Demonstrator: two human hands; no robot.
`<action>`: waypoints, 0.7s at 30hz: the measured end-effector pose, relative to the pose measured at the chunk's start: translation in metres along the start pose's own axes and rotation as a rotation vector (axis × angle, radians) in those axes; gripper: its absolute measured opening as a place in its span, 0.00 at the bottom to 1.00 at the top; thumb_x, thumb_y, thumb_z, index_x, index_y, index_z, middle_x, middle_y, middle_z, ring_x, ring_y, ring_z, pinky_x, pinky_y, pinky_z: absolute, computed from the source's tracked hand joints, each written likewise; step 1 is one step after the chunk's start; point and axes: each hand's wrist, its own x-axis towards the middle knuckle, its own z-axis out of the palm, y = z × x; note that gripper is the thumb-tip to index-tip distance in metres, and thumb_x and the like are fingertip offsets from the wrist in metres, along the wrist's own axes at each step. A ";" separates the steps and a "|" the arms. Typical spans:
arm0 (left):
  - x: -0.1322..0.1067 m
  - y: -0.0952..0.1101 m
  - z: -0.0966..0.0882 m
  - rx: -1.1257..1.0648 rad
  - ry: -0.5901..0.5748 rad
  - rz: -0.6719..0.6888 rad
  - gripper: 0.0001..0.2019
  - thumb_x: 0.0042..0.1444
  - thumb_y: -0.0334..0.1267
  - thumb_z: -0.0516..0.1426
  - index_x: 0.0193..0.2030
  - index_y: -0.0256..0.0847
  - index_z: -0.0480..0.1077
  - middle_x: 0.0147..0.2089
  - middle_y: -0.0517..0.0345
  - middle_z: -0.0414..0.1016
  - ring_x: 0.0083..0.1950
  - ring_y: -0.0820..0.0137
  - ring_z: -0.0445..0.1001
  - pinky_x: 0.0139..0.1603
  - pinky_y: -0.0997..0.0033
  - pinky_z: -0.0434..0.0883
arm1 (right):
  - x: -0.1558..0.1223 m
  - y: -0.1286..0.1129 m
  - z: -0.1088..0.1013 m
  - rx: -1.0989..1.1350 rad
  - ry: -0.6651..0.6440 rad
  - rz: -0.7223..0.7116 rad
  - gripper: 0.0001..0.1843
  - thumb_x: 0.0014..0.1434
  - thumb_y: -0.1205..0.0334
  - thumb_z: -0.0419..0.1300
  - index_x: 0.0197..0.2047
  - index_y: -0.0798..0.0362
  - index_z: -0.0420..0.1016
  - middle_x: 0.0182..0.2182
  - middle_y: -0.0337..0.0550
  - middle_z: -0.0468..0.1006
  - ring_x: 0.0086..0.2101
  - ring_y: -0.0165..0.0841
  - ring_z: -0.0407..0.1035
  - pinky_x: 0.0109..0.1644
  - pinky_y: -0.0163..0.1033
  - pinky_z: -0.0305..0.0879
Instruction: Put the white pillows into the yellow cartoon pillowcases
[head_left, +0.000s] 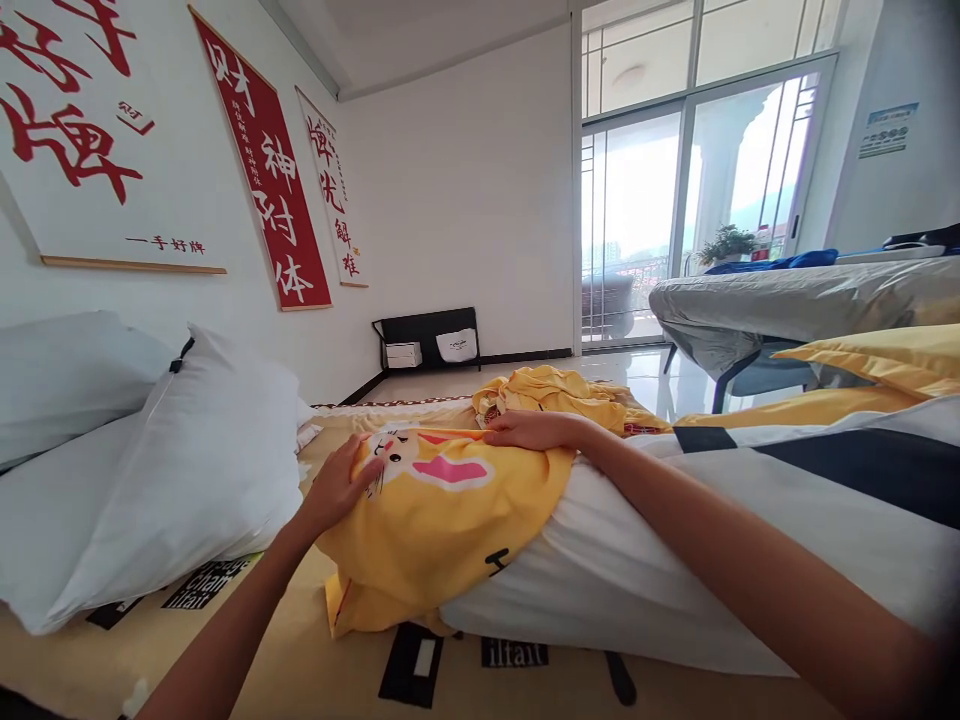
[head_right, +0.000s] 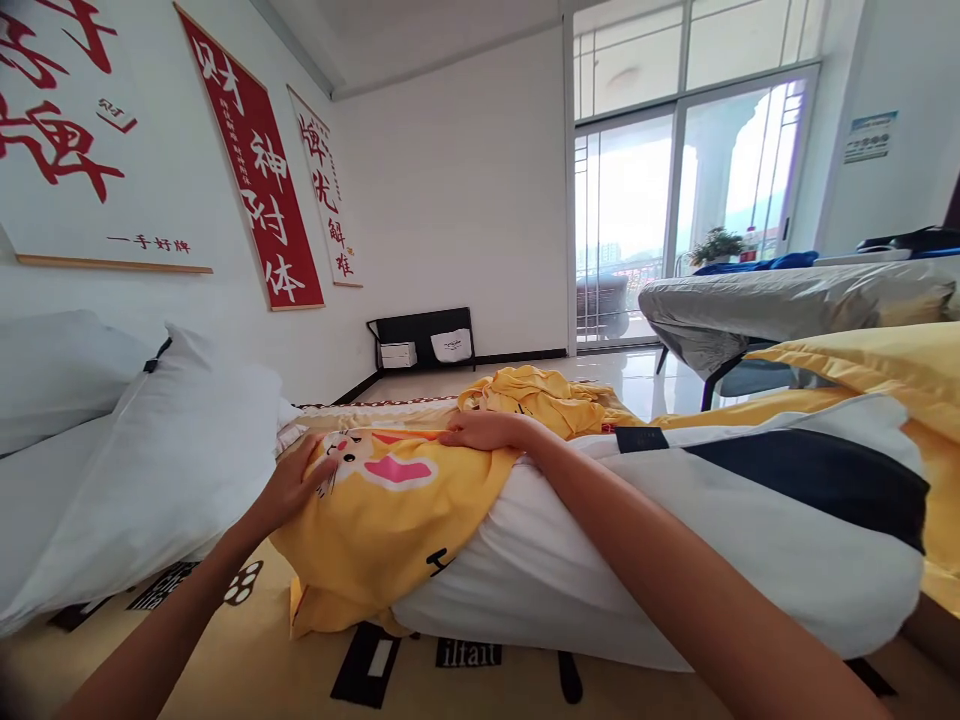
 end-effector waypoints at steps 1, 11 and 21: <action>0.001 -0.007 -0.004 -0.024 -0.053 -0.021 0.21 0.59 0.55 0.48 0.45 0.41 0.68 0.42 0.53 0.74 0.45 0.60 0.71 0.47 0.62 0.68 | 0.001 0.003 0.001 0.029 -0.016 0.007 0.29 0.59 0.36 0.48 0.35 0.53 0.77 0.34 0.46 0.77 0.33 0.35 0.68 0.35 0.38 0.61; 0.017 0.016 -0.033 -0.035 -0.145 0.118 0.16 0.55 0.54 0.54 0.36 0.41 0.69 0.38 0.57 0.72 0.41 0.65 0.69 0.43 0.68 0.66 | -0.017 0.010 -0.024 0.302 0.352 -0.014 0.25 0.48 0.39 0.61 0.25 0.56 0.74 0.21 0.37 0.67 0.23 0.26 0.58 0.23 0.33 0.51; 0.026 -0.005 -0.067 -0.111 -0.203 -0.254 0.20 0.48 0.57 0.57 0.27 0.40 0.70 0.26 0.60 0.68 0.31 0.66 0.67 0.31 0.70 0.61 | -0.036 0.040 -0.022 0.188 0.283 0.018 0.28 0.47 0.39 0.61 0.15 0.54 0.58 0.15 0.32 0.53 0.20 0.23 0.47 0.22 0.34 0.42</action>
